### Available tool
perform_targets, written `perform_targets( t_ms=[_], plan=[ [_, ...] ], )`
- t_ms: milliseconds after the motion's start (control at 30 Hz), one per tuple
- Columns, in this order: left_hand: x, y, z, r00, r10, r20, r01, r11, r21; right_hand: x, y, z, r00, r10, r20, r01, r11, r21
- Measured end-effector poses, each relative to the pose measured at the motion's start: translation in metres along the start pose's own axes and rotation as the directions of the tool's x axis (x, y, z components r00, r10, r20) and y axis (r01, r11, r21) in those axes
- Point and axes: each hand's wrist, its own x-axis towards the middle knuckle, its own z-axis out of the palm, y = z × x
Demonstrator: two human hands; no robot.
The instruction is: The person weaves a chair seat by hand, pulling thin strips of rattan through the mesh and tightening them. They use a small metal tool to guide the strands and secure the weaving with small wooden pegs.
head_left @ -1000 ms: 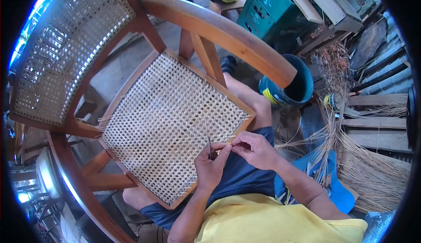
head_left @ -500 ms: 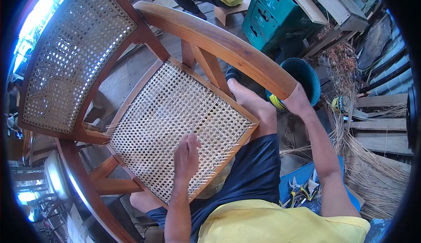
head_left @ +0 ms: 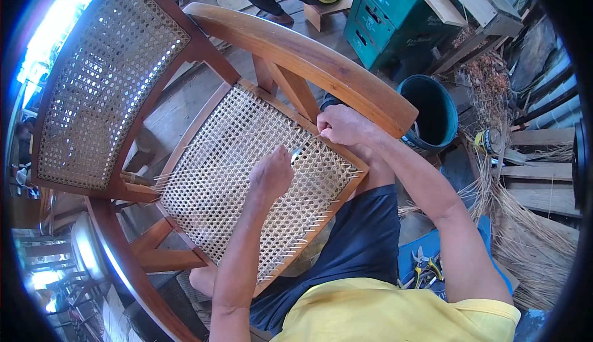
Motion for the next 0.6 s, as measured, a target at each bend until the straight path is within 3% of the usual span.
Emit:
perform_targets(
  t_ms=[67, 133, 333, 467, 600],
  plan=[
    [0.009, 0.001, 0.005, 1.000, 0.006, 0.018, -0.007, 0.998, 0.059, -0.002, -0.004, -0.003, 1.000, 0.029, 0.002, -0.029, 1.000, -0.011],
    [0.022, -0.007, 0.016, 0.993, 0.121, 0.009, -0.120, 0.969, 0.217, -0.004, -0.009, -0.006, 0.998, -0.041, -0.039, 0.036, 0.992, -0.124],
    [0.022, 0.038, -0.023, 0.997, 0.052, 0.058, -0.069, 0.939, 0.338, 0.000, -0.017, -0.009, 1.000, -0.004, -0.028, -0.001, 0.983, -0.183],
    [0.029, 0.043, -0.017, 0.997, 0.043, 0.064, -0.063, 0.932, 0.356, 0.010, -0.002, -0.007, 0.999, -0.033, -0.013, 0.030, 0.983, -0.181],
    [0.031, 0.032, -0.007, 0.997, 0.042, 0.072, -0.059, 0.964, 0.259, 0.012, 0.001, -0.008, 0.997, -0.049, 0.063, 0.055, 0.994, -0.091]
  ],
)
